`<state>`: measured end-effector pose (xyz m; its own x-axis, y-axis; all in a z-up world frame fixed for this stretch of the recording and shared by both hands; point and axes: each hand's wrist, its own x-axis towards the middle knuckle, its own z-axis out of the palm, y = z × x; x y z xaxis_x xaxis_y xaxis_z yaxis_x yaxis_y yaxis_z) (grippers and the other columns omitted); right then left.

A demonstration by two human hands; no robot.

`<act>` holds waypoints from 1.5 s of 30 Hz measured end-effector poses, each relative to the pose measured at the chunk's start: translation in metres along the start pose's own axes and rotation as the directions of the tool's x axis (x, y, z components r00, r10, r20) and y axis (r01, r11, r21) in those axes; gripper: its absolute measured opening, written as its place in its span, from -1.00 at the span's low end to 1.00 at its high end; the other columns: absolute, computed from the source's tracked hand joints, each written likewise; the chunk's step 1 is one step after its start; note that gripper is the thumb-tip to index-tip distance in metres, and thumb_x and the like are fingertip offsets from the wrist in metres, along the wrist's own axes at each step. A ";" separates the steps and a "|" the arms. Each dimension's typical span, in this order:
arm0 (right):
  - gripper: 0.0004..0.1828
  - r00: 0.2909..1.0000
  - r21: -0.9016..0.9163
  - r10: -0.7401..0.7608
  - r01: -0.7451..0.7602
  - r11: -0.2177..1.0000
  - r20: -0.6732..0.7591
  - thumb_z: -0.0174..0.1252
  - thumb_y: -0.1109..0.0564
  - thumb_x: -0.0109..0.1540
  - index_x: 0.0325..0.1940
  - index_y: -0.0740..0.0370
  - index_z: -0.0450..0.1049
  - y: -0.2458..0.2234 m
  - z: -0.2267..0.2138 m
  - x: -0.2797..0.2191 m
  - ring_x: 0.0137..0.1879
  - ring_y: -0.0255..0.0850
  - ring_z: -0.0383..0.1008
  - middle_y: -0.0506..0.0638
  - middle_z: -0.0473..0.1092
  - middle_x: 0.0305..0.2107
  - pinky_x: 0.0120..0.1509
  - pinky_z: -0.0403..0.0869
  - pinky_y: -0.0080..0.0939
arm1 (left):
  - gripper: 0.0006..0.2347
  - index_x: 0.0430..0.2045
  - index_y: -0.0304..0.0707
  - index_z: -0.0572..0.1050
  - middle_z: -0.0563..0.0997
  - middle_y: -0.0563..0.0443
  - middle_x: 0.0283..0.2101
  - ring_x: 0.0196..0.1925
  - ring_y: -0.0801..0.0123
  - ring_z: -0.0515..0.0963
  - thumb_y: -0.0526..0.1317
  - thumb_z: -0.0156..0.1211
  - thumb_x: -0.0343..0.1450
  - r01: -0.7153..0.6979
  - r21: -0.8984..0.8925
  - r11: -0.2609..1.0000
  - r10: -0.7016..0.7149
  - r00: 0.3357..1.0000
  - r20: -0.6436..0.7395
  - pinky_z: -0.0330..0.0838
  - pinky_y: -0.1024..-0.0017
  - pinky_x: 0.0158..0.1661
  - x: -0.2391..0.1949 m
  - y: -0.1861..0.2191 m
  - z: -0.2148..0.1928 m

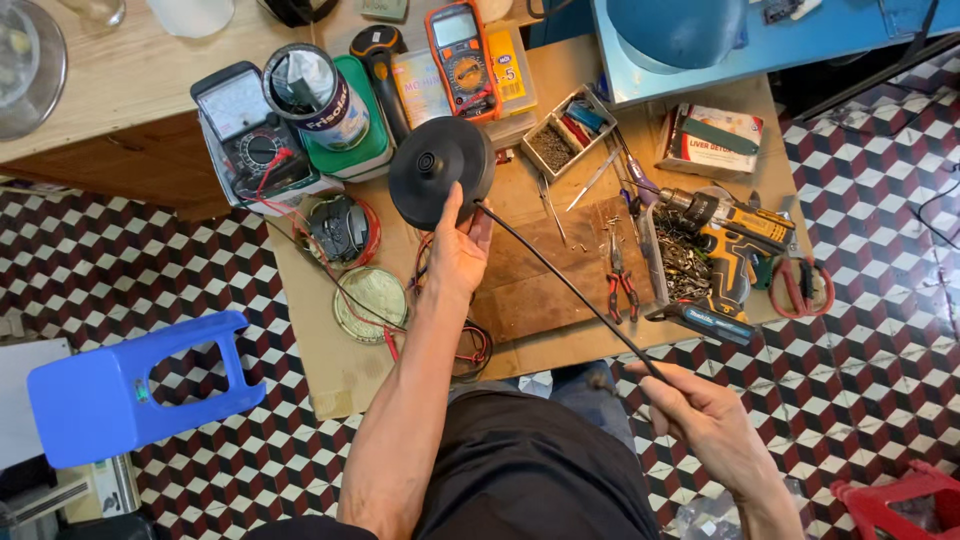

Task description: The person works on a small black circular electronic device, connecting and disconnecting wires, and using a multimeter to test electrical continuity. They also briefly handle a metal kettle and a power plug, stripping wires and making connections.

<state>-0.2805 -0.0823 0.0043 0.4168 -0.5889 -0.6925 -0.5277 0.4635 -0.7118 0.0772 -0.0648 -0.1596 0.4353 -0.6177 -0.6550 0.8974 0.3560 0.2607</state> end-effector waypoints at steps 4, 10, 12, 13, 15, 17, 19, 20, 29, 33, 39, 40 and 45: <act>-0.65 0.996 -0.350 -0.022 0.049 0.936 0.081 0.19 0.05 0.28 0.14 0.09 0.61 0.002 0.008 -0.013 -0.57 -0.44 0.20 -0.14 0.33 -0.69 -0.54 0.20 -0.37 | -0.70 -0.21 -0.15 0.54 0.59 0.07 -0.25 -0.27 0.45 0.59 -0.13 0.50 0.29 0.053 -0.067 0.996 -0.054 0.998 -0.010 0.56 0.54 -0.27 0.013 -0.017 -0.018; -0.62 0.979 -0.405 -0.202 0.175 0.897 -0.026 0.23 0.05 0.28 0.19 0.08 0.58 -0.028 0.011 -0.030 -0.55 -0.45 0.26 -0.16 0.44 -0.61 -0.50 0.26 -0.37 | -0.67 -0.17 -0.19 0.55 0.57 0.05 -0.28 -0.32 0.43 0.56 -0.19 0.53 0.26 0.000 0.081 0.997 0.000 1.000 -0.008 0.56 0.51 -0.27 0.007 -0.023 -0.010; -0.64 0.977 -0.329 -0.173 0.123 0.936 -0.125 0.19 0.08 0.29 0.17 0.08 0.59 -0.040 0.007 -0.029 -0.58 -0.42 0.17 -0.11 0.35 -0.69 -0.54 0.18 -0.34 | -0.69 -0.18 -0.21 0.55 0.57 0.08 -0.27 -0.30 0.46 0.56 -0.20 0.53 0.29 -0.037 0.202 0.979 0.033 0.999 0.020 0.55 0.53 -0.27 0.001 -0.023 -0.009; -0.65 0.962 -0.271 -0.248 0.209 0.940 -0.117 0.17 0.10 0.30 0.15 0.13 0.61 -0.045 0.004 -0.029 -0.56 -0.45 0.17 -0.13 0.33 -0.67 -0.52 0.17 -0.37 | -0.70 -0.18 -0.22 0.55 0.57 0.09 -0.26 -0.30 0.47 0.56 -0.20 0.53 0.31 -0.056 0.262 0.963 0.048 0.998 0.036 0.55 0.54 -0.26 -0.002 -0.024 -0.009; -0.67 0.935 -0.248 -0.334 0.298 0.922 -0.120 0.15 0.13 0.30 0.13 0.18 0.62 -0.051 0.005 -0.028 -0.54 -0.47 0.17 -0.15 0.32 -0.66 -0.51 0.17 -0.40 | -0.72 -0.20 -0.16 0.55 0.58 0.14 -0.26 -0.30 0.51 0.57 -0.20 0.52 0.30 -0.133 0.336 0.932 0.123 0.991 0.051 0.53 0.55 -0.28 -0.009 -0.024 -0.010; -0.67 0.924 -0.328 -0.355 0.293 0.898 -0.146 0.16 0.13 0.30 0.12 0.16 0.63 -0.053 0.007 -0.033 -0.55 -0.46 0.18 -0.15 0.34 -0.68 -0.53 0.17 -0.41 | -0.73 -0.20 -0.12 0.56 0.59 0.18 -0.25 -0.29 0.55 0.57 -0.20 0.50 0.29 -0.195 0.401 0.895 0.173 0.981 0.092 0.52 0.58 -0.31 -0.014 -0.030 -0.009; -0.65 0.928 -0.318 -0.356 0.306 0.897 -0.112 0.20 0.13 0.31 0.17 0.17 0.64 -0.051 0.011 -0.035 -0.59 -0.45 0.20 -0.14 0.36 -0.68 -0.57 0.19 -0.40 | -0.73 -0.19 -0.11 0.57 0.62 0.23 -0.22 -0.28 0.60 0.57 -0.19 0.49 0.30 -0.257 0.455 0.853 0.205 0.965 0.161 0.51 0.61 -0.33 -0.016 -0.036 -0.006; -0.63 0.930 -0.315 -0.355 0.310 0.897 -0.097 0.22 0.13 0.31 0.20 0.17 0.65 -0.049 0.010 -0.036 -0.61 -0.44 0.21 -0.14 0.37 -0.68 -0.59 0.20 -0.40 | -0.73 -0.17 -0.12 0.56 0.62 0.20 -0.23 -0.31 0.57 0.59 -0.19 0.48 0.30 -0.233 0.423 0.876 0.191 0.972 0.139 0.53 0.59 -0.36 -0.016 -0.039 -0.004; -0.65 0.989 -0.391 0.076 -0.120 0.912 -0.127 0.21 -0.05 0.29 0.10 0.04 0.69 -0.012 -0.072 -0.021 -0.50 -0.37 0.14 -0.04 0.29 -0.62 -0.46 0.17 -0.24 | -0.66 -0.03 -0.27 0.48 0.70 -0.08 -0.18 -0.33 0.28 0.72 -0.24 0.40 0.35 -0.311 0.232 0.922 0.263 0.940 0.216 0.70 0.38 -0.28 0.000 0.037 0.009; -0.60 0.954 -0.614 0.072 -0.243 0.751 -0.291 0.15 -0.12 0.32 0.22 -0.11 0.56 0.010 -0.104 -0.009 -0.54 -0.29 0.25 0.02 0.47 -0.61 -0.39 0.35 -0.21 | -0.70 -0.01 -0.51 0.48 0.65 -0.17 -0.23 -0.28 0.25 0.71 -0.22 0.37 0.51 -0.259 0.227 0.939 0.254 0.966 0.052 0.73 0.36 -0.14 -0.006 0.088 0.026; -0.62 0.880 -0.524 0.068 -0.340 0.781 -0.470 0.13 -0.07 0.34 0.20 0.00 0.62 0.030 -0.137 0.005 -0.53 -0.25 0.35 -0.02 0.50 -0.54 -0.37 0.36 -0.11 | -0.71 0.02 -0.12 0.47 0.65 0.09 -0.15 -0.24 0.44 0.65 -0.21 0.31 0.42 -0.266 0.521 0.811 0.185 0.962 0.202 0.63 0.42 -0.22 -0.064 0.047 -0.002; -0.61 0.872 -0.588 -0.011 -0.321 0.742 -0.490 0.14 -0.08 0.34 0.23 -0.03 0.58 0.033 -0.140 0.005 -0.55 -0.27 0.39 -0.05 0.51 -0.54 -0.36 0.37 -0.18 | -0.72 0.02 -0.14 0.49 0.64 0.08 -0.15 -0.23 0.45 0.65 -0.20 0.31 0.43 -0.229 0.546 0.806 0.161 0.972 0.171 0.61 0.42 -0.24 -0.071 0.034 -0.009; -0.57 0.882 -0.521 -0.063 -0.217 0.826 -0.467 0.13 0.01 0.31 0.28 0.01 0.51 0.037 -0.146 -0.002 -0.56 -0.34 0.29 -0.11 0.48 -0.56 -0.48 0.26 -0.29 | -0.76 -0.06 -0.25 0.51 0.64 0.03 -0.19 -0.20 0.35 0.66 -0.20 0.33 0.44 -0.109 0.517 0.849 0.065 0.993 0.103 0.59 0.39 -0.21 -0.073 -0.008 -0.043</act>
<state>-0.4088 -0.1610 -0.0035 0.0553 -0.8577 -0.5112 -0.9116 0.1655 -0.3764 0.0351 0.0073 -0.1440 0.4975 -0.6624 -0.5600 0.7515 0.0067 0.6597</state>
